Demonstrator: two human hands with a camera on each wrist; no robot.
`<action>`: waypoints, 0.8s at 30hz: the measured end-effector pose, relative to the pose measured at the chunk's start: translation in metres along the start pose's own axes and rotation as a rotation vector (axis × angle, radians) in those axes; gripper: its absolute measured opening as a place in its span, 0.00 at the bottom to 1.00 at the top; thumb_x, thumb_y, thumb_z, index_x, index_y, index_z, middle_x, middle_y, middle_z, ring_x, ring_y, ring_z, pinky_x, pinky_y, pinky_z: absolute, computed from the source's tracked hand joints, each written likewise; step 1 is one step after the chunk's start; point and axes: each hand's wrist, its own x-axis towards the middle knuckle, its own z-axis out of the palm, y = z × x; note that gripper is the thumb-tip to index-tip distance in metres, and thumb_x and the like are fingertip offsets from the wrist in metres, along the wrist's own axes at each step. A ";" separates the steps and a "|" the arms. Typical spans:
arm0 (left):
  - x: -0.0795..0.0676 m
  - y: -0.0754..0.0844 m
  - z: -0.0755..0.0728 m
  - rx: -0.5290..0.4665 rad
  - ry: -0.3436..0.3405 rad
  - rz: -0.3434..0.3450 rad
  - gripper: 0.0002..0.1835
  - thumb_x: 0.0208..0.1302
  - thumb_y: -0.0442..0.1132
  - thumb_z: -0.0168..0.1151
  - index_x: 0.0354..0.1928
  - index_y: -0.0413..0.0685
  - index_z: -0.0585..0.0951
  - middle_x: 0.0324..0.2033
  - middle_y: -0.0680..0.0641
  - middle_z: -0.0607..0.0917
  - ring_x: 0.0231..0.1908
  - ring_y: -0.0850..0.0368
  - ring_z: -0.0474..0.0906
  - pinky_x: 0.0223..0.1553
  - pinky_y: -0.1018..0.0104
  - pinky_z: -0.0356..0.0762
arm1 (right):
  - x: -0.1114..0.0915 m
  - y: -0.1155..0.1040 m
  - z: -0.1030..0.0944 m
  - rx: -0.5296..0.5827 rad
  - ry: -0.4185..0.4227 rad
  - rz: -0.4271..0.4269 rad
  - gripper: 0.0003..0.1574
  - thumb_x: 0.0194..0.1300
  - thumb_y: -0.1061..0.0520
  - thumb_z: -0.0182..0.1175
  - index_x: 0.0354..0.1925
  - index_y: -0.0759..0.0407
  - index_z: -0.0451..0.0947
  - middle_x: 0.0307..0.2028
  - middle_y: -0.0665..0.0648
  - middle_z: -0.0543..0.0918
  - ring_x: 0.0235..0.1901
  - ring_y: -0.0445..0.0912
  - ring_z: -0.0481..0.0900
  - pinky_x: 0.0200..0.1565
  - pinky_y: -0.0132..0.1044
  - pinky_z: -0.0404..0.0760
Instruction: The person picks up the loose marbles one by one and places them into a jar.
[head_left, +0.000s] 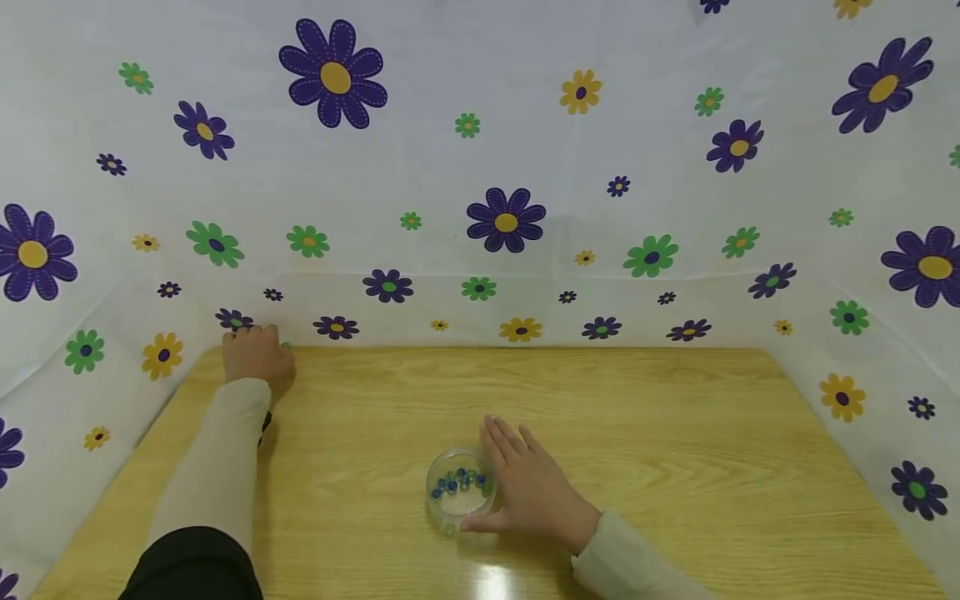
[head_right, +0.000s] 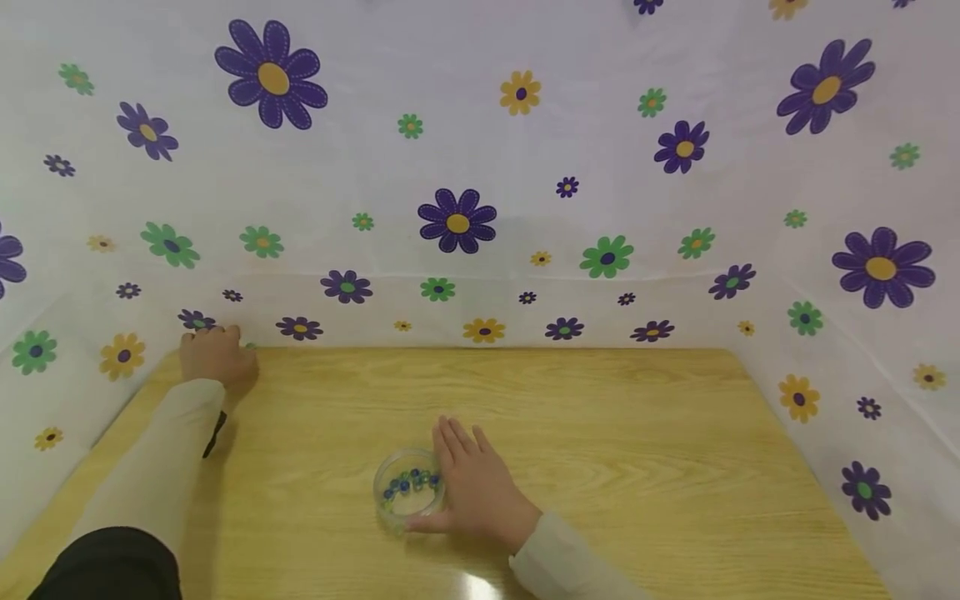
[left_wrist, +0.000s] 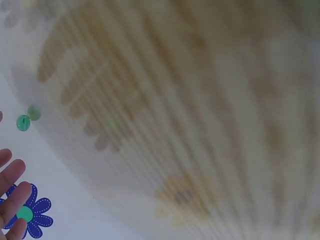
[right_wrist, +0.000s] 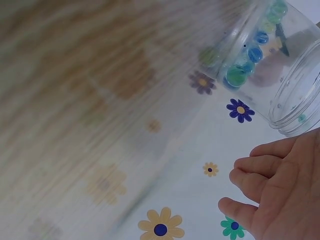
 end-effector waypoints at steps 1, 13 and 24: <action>0.001 0.001 0.000 -0.005 -0.008 -0.004 0.20 0.56 0.42 0.51 0.39 0.27 0.75 0.38 0.25 0.79 0.41 0.28 0.73 0.47 0.35 0.65 | 0.000 0.000 0.000 -0.005 0.000 -0.002 0.73 0.48 0.15 0.47 0.72 0.65 0.46 0.73 0.63 0.49 0.73 0.54 0.48 0.70 0.52 0.53; 0.007 0.008 0.004 0.019 -0.078 -0.033 0.15 0.52 0.38 0.52 0.30 0.28 0.78 0.26 0.30 0.80 0.32 0.31 0.76 0.45 0.36 0.67 | -0.002 0.002 0.003 -0.020 0.016 -0.034 0.73 0.49 0.15 0.47 0.72 0.65 0.47 0.73 0.64 0.50 0.73 0.54 0.50 0.70 0.51 0.55; 0.010 0.010 0.000 0.023 -0.108 -0.022 0.11 0.51 0.37 0.54 0.17 0.38 0.77 0.17 0.40 0.79 0.23 0.43 0.74 0.38 0.44 0.69 | -0.002 0.004 0.003 -0.052 0.028 -0.044 0.72 0.49 0.15 0.45 0.72 0.65 0.46 0.73 0.63 0.50 0.73 0.53 0.50 0.69 0.51 0.57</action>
